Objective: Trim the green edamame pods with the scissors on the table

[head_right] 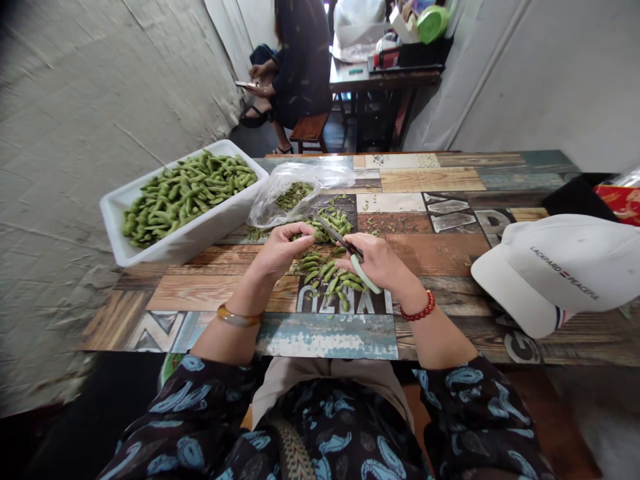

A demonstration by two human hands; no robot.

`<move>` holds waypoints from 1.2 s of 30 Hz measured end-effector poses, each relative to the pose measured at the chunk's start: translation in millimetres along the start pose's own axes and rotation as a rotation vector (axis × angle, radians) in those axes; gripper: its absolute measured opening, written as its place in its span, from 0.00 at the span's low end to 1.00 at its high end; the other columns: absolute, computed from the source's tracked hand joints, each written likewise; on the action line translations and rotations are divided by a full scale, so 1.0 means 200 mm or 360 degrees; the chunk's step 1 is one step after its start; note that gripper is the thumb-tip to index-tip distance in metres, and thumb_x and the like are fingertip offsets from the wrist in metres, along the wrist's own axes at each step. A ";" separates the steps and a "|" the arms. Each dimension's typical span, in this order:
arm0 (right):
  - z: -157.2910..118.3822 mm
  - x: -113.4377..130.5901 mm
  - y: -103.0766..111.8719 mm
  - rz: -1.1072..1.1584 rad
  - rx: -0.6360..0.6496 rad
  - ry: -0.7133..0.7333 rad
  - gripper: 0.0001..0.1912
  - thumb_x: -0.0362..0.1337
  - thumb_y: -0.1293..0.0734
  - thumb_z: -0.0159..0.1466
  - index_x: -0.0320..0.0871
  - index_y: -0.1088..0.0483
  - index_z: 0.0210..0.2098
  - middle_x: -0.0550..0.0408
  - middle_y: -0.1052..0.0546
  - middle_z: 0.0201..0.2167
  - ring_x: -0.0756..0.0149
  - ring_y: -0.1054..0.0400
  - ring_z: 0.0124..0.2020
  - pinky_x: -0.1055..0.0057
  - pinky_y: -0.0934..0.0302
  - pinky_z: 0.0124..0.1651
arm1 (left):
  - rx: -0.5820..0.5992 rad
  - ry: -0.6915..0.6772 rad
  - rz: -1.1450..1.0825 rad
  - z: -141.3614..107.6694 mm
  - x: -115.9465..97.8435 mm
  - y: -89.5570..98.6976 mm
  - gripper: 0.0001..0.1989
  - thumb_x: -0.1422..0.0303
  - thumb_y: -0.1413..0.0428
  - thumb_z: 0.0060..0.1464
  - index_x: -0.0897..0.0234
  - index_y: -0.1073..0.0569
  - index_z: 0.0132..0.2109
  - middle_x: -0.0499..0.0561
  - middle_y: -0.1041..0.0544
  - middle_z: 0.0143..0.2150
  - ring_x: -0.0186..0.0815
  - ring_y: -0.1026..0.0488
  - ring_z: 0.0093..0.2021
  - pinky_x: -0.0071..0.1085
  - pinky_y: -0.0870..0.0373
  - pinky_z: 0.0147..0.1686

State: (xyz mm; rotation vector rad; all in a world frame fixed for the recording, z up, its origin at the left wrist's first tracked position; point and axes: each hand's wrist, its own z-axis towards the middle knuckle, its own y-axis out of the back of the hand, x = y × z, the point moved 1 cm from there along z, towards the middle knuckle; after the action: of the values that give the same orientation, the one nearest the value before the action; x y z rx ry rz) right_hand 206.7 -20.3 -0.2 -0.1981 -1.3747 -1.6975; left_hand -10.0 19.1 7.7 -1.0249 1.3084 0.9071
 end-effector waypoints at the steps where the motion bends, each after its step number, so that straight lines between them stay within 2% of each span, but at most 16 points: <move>1: 0.00 0.00 0.01 0.0007 -0.0025 -0.0041 0.13 0.42 0.29 0.62 0.43 0.28 0.43 0.52 0.23 0.33 0.59 0.27 0.36 0.63 0.33 0.42 | 0.0016 0.0023 -0.0052 0.00 0.00 0.00 0.12 0.64 0.34 0.43 0.68 0.25 0.32 0.42 0.37 0.20 0.23 0.47 0.20 0.26 0.53 0.23; 5: 0.01 -0.01 0.01 0.0031 -0.0080 -0.0107 0.16 0.46 0.28 0.61 0.44 0.29 0.43 0.52 0.23 0.35 0.58 0.27 0.37 0.62 0.33 0.42 | 0.0084 0.0123 -0.0225 0.00 0.00 -0.01 0.16 0.61 0.32 0.43 0.67 0.27 0.33 0.41 0.40 0.19 0.22 0.49 0.18 0.25 0.57 0.21; 11: 0.00 0.00 -0.01 -0.0103 -0.0047 0.0084 0.25 0.53 0.29 0.60 0.43 0.32 0.48 0.45 0.25 0.43 0.50 0.30 0.46 0.53 0.34 0.50 | 0.0092 0.0135 -0.0353 0.00 -0.01 -0.02 0.19 0.60 0.31 0.42 0.68 0.30 0.31 0.40 0.40 0.20 0.20 0.49 0.18 0.24 0.58 0.20; 14: -0.01 0.00 -0.02 -0.0119 0.0006 0.0146 0.26 0.54 0.29 0.60 0.43 0.33 0.48 0.45 0.25 0.43 0.49 0.31 0.46 0.52 0.35 0.50 | 0.0110 0.0085 -0.0303 0.00 0.00 -0.03 0.18 0.59 0.32 0.44 0.68 0.30 0.31 0.40 0.40 0.19 0.21 0.49 0.18 0.24 0.57 0.20; 18: 0.00 0.01 -0.04 -0.0134 0.0030 0.0202 0.27 0.56 0.29 0.59 0.42 0.33 0.47 0.43 0.25 0.42 0.49 0.31 0.43 0.54 0.35 0.47 | 0.0162 0.0024 -0.0031 -0.01 0.01 -0.03 0.16 0.59 0.35 0.48 0.69 0.27 0.30 0.42 0.37 0.21 0.23 0.48 0.21 0.25 0.54 0.22; 21: 0.00 0.01 -0.05 -0.0169 0.0046 0.0215 0.27 0.57 0.30 0.60 0.42 0.33 0.46 0.45 0.26 0.39 0.51 0.32 0.41 0.56 0.36 0.44 | 0.0163 -0.0031 0.0101 -0.01 0.02 -0.04 0.15 0.59 0.36 0.49 0.69 0.25 0.31 0.44 0.33 0.23 0.25 0.44 0.24 0.25 0.49 0.24; 24: 0.00 0.01 -0.05 -0.0174 0.0043 0.0213 0.22 0.54 0.31 0.62 0.43 0.32 0.44 0.47 0.26 0.37 0.52 0.32 0.39 0.58 0.36 0.43 | 0.0157 -0.0050 0.0142 -0.01 0.02 -0.04 0.16 0.58 0.37 0.49 0.68 0.26 0.29 0.44 0.34 0.23 0.26 0.43 0.25 0.26 0.48 0.26; 30: -0.01 -0.01 -0.04 -0.0140 0.0072 0.0194 0.18 0.52 0.31 0.63 0.43 0.32 0.41 0.49 0.26 0.35 0.55 0.31 0.37 0.61 0.37 0.41 | 0.0160 -0.0008 0.0171 -0.01 0.01 -0.04 0.17 0.57 0.38 0.49 0.67 0.30 0.28 0.42 0.40 0.21 0.25 0.47 0.23 0.26 0.51 0.25; 36: 0.00 0.00 -0.01 -0.0009 0.0057 0.0077 0.15 0.47 0.32 0.65 0.42 0.31 0.42 0.49 0.24 0.34 0.58 0.29 0.35 0.63 0.35 0.40 | 0.0100 0.0025 0.0089 -0.01 -0.01 -0.05 0.16 0.59 0.36 0.46 0.66 0.31 0.29 0.42 0.39 0.21 0.24 0.47 0.22 0.26 0.52 0.24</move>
State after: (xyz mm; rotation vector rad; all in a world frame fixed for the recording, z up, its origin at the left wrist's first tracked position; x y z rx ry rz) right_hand 204.9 -20.3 -1.2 -0.1321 -1.3699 -1.6706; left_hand -1.8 14.1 10.7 -0.9525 1.3759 0.8962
